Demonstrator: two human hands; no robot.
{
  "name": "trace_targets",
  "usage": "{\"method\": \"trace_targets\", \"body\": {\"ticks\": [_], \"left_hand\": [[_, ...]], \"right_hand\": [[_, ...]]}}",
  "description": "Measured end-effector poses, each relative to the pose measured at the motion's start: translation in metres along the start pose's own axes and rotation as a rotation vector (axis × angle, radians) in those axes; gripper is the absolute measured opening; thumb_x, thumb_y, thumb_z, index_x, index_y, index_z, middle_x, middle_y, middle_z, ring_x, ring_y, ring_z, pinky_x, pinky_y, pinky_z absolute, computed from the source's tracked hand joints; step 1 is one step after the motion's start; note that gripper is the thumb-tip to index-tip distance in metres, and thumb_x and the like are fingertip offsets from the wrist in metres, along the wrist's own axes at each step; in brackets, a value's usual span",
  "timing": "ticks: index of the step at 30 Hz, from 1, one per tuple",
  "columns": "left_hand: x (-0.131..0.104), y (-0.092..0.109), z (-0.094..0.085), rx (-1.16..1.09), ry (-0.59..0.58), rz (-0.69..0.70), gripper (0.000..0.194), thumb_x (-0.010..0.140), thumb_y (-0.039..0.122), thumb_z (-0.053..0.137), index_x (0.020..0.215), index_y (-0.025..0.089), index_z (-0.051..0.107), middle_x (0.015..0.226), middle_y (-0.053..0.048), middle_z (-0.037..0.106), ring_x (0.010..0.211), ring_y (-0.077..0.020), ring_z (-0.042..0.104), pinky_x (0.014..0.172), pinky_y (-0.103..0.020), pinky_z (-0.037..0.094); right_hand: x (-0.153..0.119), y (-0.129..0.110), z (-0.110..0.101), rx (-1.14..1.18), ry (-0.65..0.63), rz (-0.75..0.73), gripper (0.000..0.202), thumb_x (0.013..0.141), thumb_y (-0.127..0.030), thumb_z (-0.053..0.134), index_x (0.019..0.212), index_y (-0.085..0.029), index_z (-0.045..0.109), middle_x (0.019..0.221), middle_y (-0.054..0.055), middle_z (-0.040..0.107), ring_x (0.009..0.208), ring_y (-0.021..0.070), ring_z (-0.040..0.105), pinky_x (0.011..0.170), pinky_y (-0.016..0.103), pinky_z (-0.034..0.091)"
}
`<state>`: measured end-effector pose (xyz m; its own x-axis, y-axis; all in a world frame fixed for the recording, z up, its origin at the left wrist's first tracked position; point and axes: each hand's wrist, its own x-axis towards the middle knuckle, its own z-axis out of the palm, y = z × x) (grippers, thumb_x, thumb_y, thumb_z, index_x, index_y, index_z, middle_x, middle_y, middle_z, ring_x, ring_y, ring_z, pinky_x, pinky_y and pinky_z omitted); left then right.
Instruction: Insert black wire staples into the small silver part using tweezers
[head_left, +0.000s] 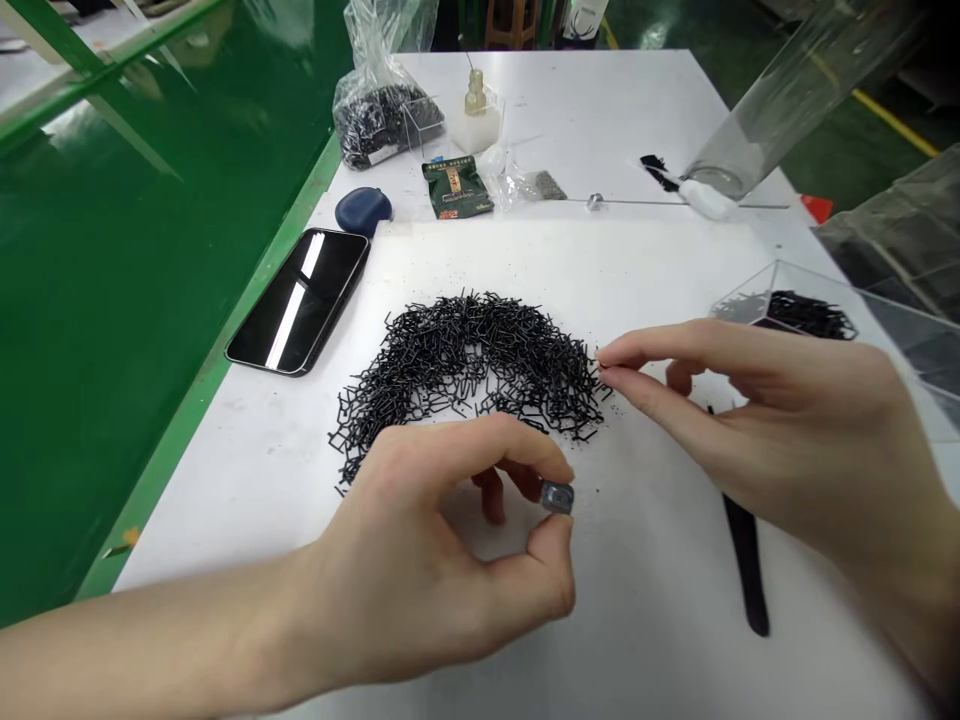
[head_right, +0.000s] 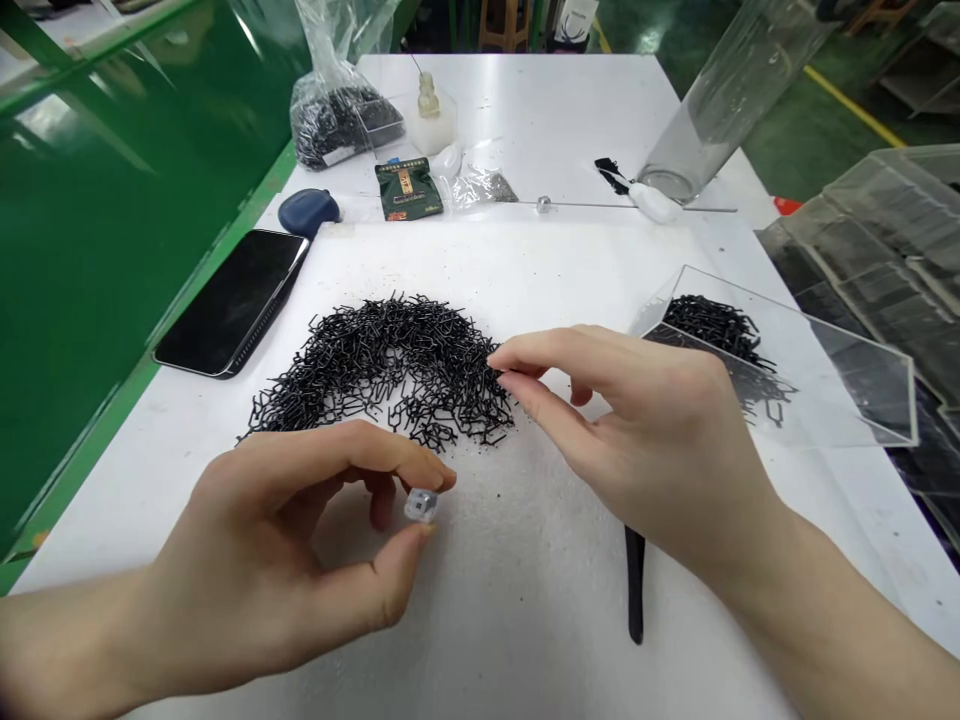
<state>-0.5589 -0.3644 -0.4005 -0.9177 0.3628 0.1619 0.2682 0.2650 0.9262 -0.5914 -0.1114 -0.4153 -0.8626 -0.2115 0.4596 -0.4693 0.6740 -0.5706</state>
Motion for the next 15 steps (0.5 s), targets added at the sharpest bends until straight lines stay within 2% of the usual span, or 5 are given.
{"method": "trace_targets", "body": {"ticks": [3, 5, 7, 11, 15], "left_hand": [[0.0010, 0.0035, -0.0002, -0.158, -0.003, -0.136, 0.024, 0.082, 0.004, 0.078, 0.099, 0.018, 0.087, 0.091, -0.001, 0.091, 0.075, -0.0116, 0.084, 0.073, -0.014, 0.072], [0.0016, 0.0044, -0.0001, -0.257, -0.014, -0.206, 0.026, 0.081, 0.002, 0.079, 0.099, 0.017, 0.089, 0.095, -0.002, 0.093, 0.081, -0.0142, 0.089, 0.080, -0.015, 0.075], [0.0023, 0.0043, 0.0006, -0.341, -0.029, -0.254, 0.029, 0.080, -0.001, 0.080, 0.099, 0.018, 0.090, 0.095, -0.001, 0.094, 0.082, -0.0153, 0.091, 0.080, -0.014, 0.075], [0.0041, 0.0024, 0.0019, -0.525, -0.055, -0.359, 0.040, 0.077, -0.008, 0.079, 0.099, 0.022, 0.094, 0.092, 0.002, 0.095, 0.085, -0.0159, 0.094, 0.078, -0.010, 0.072], [0.0062, -0.0006, 0.0000, -0.653, -0.074, -0.417, 0.052, 0.075, -0.014, 0.076, 0.100, 0.027, 0.096, 0.093, 0.005, 0.095, 0.093, -0.0190, 0.095, 0.085, -0.014, 0.074]], "right_hand": [[-0.0015, -0.0013, 0.0016, 0.042, 0.017, 0.022, 0.026, 0.100, -0.021, 0.086, 0.116, -0.041, 0.092, 0.102, -0.003, 0.092, 0.069, 0.0205, 0.074, 0.053, 0.039, 0.052], [-0.0014, -0.0014, 0.0033, 0.073, 0.022, 0.018, 0.025, 0.100, -0.021, 0.087, 0.113, -0.042, 0.092, 0.102, -0.003, 0.093, 0.071, 0.0224, 0.078, 0.054, 0.040, 0.055], [-0.0010, -0.0009, 0.0047, 0.098, 0.036, 0.023, 0.025, 0.101, -0.019, 0.087, 0.108, -0.042, 0.092, 0.101, -0.004, 0.093, 0.077, 0.0240, 0.082, 0.054, 0.040, 0.058], [-0.0024, -0.0021, 0.0036, 0.132, 0.081, 0.012, 0.025, 0.099, -0.015, 0.089, 0.103, -0.040, 0.092, 0.114, -0.001, 0.091, 0.102, 0.0267, 0.085, 0.074, 0.042, 0.066], [-0.0035, -0.0095, 0.0006, 0.231, 0.103, 0.050, 0.028, 0.097, -0.011, 0.089, 0.101, -0.039, 0.091, 0.099, -0.002, 0.086, 0.085, 0.0214, 0.079, 0.064, 0.037, 0.062]]}}
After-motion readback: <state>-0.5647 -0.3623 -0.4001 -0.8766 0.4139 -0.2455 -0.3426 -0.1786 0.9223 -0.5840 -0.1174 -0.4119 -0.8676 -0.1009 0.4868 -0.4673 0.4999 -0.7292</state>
